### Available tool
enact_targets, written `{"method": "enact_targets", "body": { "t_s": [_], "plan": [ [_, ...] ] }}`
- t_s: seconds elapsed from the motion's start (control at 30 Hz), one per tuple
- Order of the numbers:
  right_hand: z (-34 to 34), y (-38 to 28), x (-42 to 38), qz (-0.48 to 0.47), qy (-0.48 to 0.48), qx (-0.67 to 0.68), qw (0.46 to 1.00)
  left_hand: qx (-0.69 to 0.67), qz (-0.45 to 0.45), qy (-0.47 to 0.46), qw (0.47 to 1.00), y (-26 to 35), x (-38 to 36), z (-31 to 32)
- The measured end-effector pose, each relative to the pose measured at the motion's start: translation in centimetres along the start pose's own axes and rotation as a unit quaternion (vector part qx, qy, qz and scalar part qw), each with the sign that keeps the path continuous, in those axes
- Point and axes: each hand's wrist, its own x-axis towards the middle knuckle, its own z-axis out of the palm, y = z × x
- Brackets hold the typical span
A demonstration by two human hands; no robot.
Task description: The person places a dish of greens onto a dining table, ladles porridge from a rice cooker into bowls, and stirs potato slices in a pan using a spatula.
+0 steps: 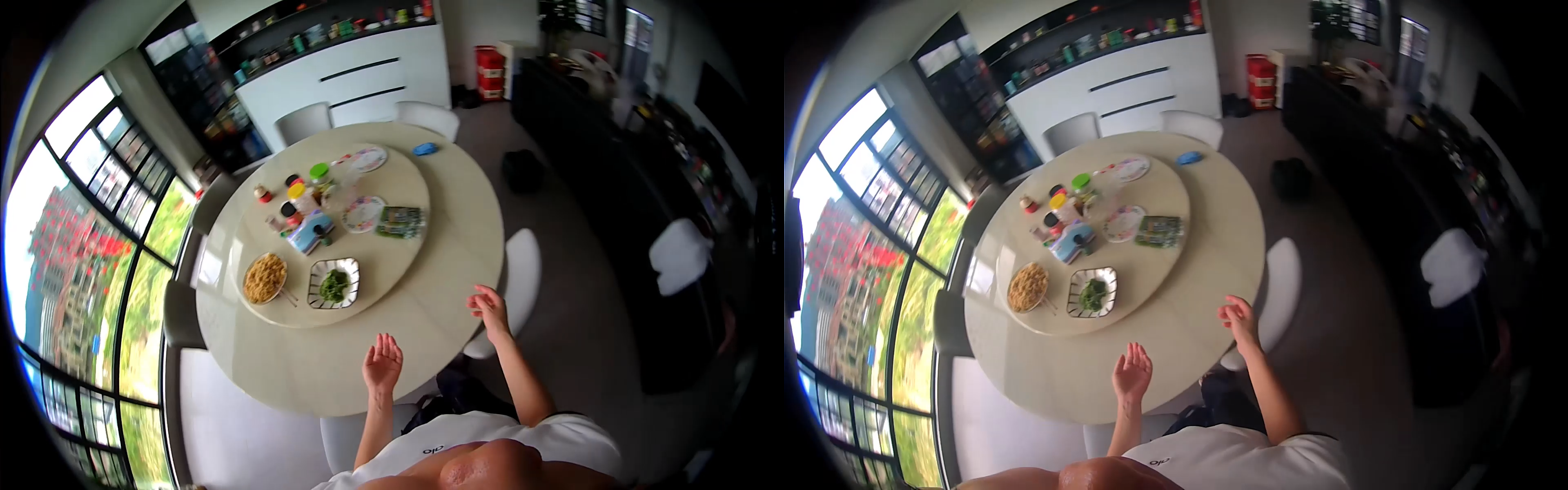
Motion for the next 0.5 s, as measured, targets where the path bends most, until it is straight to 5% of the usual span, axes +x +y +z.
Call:
{"method": "enact_targets", "body": {
  "t_s": [0.27, 0.5],
  "plan": [
    [-17.5, -7.9, -19.7, -0.105, 0.248, 0.069, 0.961, 0.162, -0.295, -0.077, 0.939, -15.8, -2.6, 2.5],
    [-31.9, -7.7, -39.3, -0.155, 0.415, 0.131, 0.887, 0.222, -0.469, -0.126, 0.846, -36.0, -8.4, 0.0]
  ]
}}
